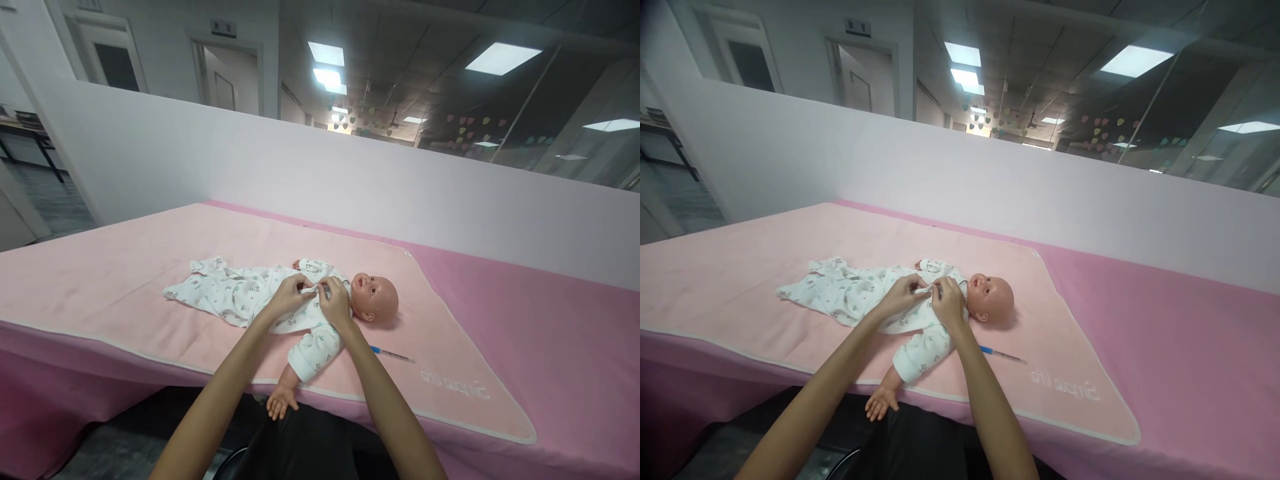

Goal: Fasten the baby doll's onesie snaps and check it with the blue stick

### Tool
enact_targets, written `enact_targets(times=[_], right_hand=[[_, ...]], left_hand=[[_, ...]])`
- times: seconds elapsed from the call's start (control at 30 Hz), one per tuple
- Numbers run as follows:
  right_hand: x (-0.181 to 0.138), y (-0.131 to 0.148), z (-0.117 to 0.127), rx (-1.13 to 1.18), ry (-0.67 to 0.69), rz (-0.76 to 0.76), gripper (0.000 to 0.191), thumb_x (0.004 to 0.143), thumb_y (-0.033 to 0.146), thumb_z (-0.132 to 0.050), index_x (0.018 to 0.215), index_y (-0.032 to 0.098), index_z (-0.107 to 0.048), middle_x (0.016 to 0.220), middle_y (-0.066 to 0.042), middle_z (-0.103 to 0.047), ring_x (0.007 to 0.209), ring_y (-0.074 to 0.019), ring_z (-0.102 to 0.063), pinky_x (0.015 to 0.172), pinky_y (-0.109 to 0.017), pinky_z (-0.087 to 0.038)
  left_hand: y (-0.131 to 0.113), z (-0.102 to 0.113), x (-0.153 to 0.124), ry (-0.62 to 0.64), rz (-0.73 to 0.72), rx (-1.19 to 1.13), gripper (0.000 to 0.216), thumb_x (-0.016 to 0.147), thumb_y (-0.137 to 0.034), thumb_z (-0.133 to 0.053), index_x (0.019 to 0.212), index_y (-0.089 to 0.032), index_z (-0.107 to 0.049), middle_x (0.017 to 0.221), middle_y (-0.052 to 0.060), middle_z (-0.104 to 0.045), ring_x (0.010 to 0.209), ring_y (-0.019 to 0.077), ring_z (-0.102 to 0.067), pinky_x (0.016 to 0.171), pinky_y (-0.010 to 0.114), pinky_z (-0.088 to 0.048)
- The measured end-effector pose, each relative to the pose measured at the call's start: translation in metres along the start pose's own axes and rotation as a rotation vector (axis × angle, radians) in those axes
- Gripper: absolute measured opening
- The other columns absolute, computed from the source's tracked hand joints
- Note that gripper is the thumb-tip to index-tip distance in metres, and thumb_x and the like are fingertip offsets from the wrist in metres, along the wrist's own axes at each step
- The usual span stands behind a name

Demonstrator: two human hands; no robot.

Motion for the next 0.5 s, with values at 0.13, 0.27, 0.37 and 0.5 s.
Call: enact_targets(times=[0.13, 0.27, 0.37, 0.5], right_hand=[[-0.001, 0.003, 0.0, 0.0, 0.003, 0.033, 0.015, 0.081, 0.016, -0.041, 0.079, 0.019, -0.055, 0.079, -0.003, -0.058, 0.078, -0.0165, -0.052, 0.072, -0.027, -0.039], [-0.001, 0.004, 0.0, -0.005, 0.001, 0.032, 0.015, 0.081, 0.016, -0.041, 0.08, 0.02, -0.056, 0.079, -0.004, -0.059, 0.078, -0.0169, -0.052, 0.072, -0.027, -0.039], [-0.001, 0.005, 0.0, -0.006, 0.0, 0.045, 0.015, 0.081, 0.016, -0.041, 0.079, 0.02, -0.056, 0.078, -0.004, -0.059, 0.078, -0.0167, -0.052, 0.072, -0.027, -0.039], [-0.001, 0.006, -0.001, -0.017, -0.001, 0.062, 0.015, 0.08, 0.014, -0.042, 0.078, 0.02, -0.056, 0.076, -0.003, -0.058, 0.077, -0.0166, -0.052, 0.071, -0.027, -0.039]], left_hand=[[0.006, 0.004, 0.003, 0.071, 0.039, -0.155, 0.016, 0.064, -0.027, -0.064, 0.074, -0.015, -0.065, 0.078, 0.003, -0.058, 0.075, 0.015, -0.055, 0.066, 0.027, -0.043], [0.012, 0.005, 0.005, 0.089, 0.076, -0.203, 0.015, 0.062, -0.025, -0.064, 0.074, -0.016, -0.066, 0.086, 0.005, -0.059, 0.079, 0.0167, -0.056, 0.07, 0.029, -0.044], [0.013, 0.003, 0.005, 0.061, 0.097, -0.194, 0.011, 0.062, -0.022, -0.06, 0.07, -0.016, -0.064, 0.087, 0.004, -0.059, 0.08, 0.0168, -0.056, 0.071, 0.029, -0.044], [0.009, 0.003, 0.003, 0.002, 0.11, -0.151, 0.008, 0.061, -0.018, -0.055, 0.066, -0.016, -0.06, 0.079, 0.003, -0.059, 0.077, 0.0162, -0.056, 0.071, 0.029, -0.045]])
Point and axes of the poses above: each hand's wrist, its own x-axis towards the middle knuckle, its own z-axis out of the back of the hand, y = z × x, the point moved 6 cm from there along x, towards the middle knuckle
